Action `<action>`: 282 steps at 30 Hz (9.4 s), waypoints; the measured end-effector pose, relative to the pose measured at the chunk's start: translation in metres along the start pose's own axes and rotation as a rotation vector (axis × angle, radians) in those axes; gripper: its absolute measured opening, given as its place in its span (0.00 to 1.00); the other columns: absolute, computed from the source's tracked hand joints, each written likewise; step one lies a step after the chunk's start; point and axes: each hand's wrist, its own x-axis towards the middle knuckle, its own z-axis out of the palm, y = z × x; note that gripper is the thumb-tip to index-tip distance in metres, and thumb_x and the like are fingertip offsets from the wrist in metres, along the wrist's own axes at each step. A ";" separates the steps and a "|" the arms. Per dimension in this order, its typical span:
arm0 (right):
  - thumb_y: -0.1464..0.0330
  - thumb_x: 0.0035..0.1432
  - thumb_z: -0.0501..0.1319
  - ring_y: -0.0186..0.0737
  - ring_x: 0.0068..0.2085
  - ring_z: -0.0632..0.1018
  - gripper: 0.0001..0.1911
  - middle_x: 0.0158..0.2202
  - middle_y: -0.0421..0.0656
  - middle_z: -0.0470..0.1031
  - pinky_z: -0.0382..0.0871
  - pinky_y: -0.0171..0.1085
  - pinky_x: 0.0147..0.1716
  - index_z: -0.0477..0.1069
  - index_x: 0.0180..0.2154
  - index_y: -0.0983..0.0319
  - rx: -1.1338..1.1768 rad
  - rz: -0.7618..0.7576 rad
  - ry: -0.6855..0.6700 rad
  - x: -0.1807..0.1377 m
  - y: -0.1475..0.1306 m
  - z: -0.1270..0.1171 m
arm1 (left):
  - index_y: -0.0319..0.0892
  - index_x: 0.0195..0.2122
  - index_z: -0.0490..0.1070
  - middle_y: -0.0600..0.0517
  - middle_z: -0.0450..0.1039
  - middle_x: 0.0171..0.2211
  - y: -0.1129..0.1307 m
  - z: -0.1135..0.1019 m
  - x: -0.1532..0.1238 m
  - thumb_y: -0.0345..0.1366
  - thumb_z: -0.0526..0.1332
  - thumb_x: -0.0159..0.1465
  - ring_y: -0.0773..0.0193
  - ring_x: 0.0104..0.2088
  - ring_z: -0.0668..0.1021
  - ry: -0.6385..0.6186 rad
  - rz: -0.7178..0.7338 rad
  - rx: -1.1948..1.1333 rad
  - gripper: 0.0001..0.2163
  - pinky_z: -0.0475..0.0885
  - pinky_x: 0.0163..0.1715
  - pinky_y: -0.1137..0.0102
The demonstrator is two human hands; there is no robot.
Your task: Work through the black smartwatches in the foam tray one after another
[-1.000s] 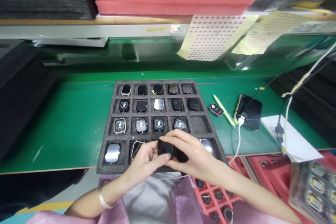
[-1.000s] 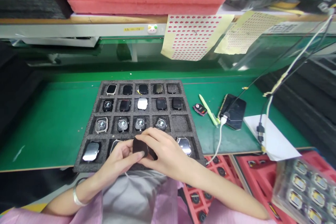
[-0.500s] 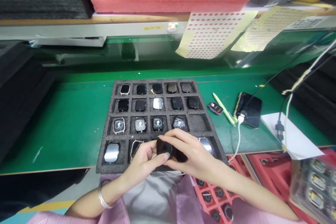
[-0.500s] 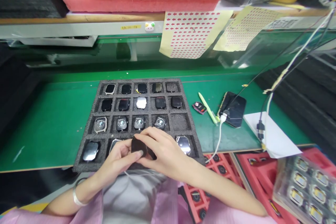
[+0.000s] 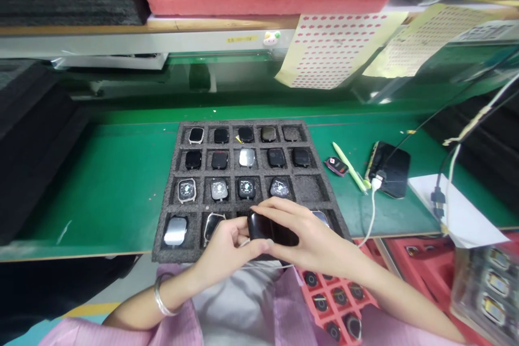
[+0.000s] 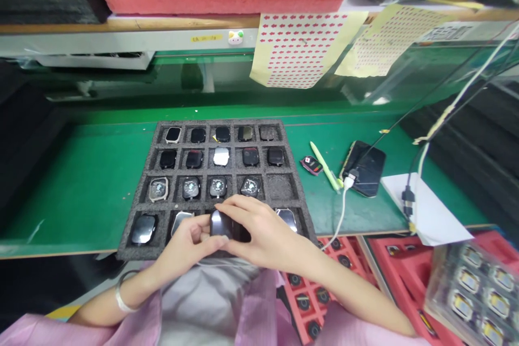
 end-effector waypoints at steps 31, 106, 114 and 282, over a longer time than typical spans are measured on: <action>0.67 0.61 0.61 0.40 0.41 0.73 0.16 0.41 0.46 0.68 0.69 0.39 0.41 0.68 0.50 0.63 0.272 0.081 0.141 0.005 0.003 0.013 | 0.39 0.22 0.61 0.63 0.47 0.12 -0.004 -0.009 0.004 0.53 0.57 0.62 0.78 0.10 0.49 0.023 -0.043 -0.272 0.21 0.40 0.10 0.79; 0.66 0.62 0.57 0.49 0.40 0.74 0.16 0.41 0.48 0.70 0.69 0.47 0.39 0.67 0.52 0.61 -0.473 0.220 -0.055 -0.081 0.028 -0.035 | 0.39 0.44 0.69 0.48 0.73 0.37 0.003 -0.003 -0.004 0.39 0.62 0.61 0.70 0.26 0.68 -0.165 -0.012 0.073 0.13 0.60 0.25 0.75; 0.59 0.59 0.62 0.51 0.40 0.72 0.16 0.39 0.47 0.68 0.68 0.49 0.40 0.66 0.44 0.61 -0.454 0.304 -0.092 -0.074 0.038 -0.034 | 0.38 0.43 0.69 0.49 0.74 0.39 0.008 -0.004 -0.004 0.34 0.64 0.59 0.77 0.19 0.60 -0.182 -0.022 0.061 0.12 0.56 0.19 0.77; 0.63 0.58 0.64 0.47 0.43 0.73 0.20 0.41 0.50 0.72 0.69 0.47 0.44 0.66 0.50 0.65 -0.083 -0.083 0.350 -0.021 -0.004 0.039 | 0.35 0.40 0.72 0.48 0.75 0.32 0.003 -0.006 -0.006 0.41 0.63 0.59 0.59 0.34 0.76 -0.082 0.057 0.075 0.14 0.70 0.36 0.67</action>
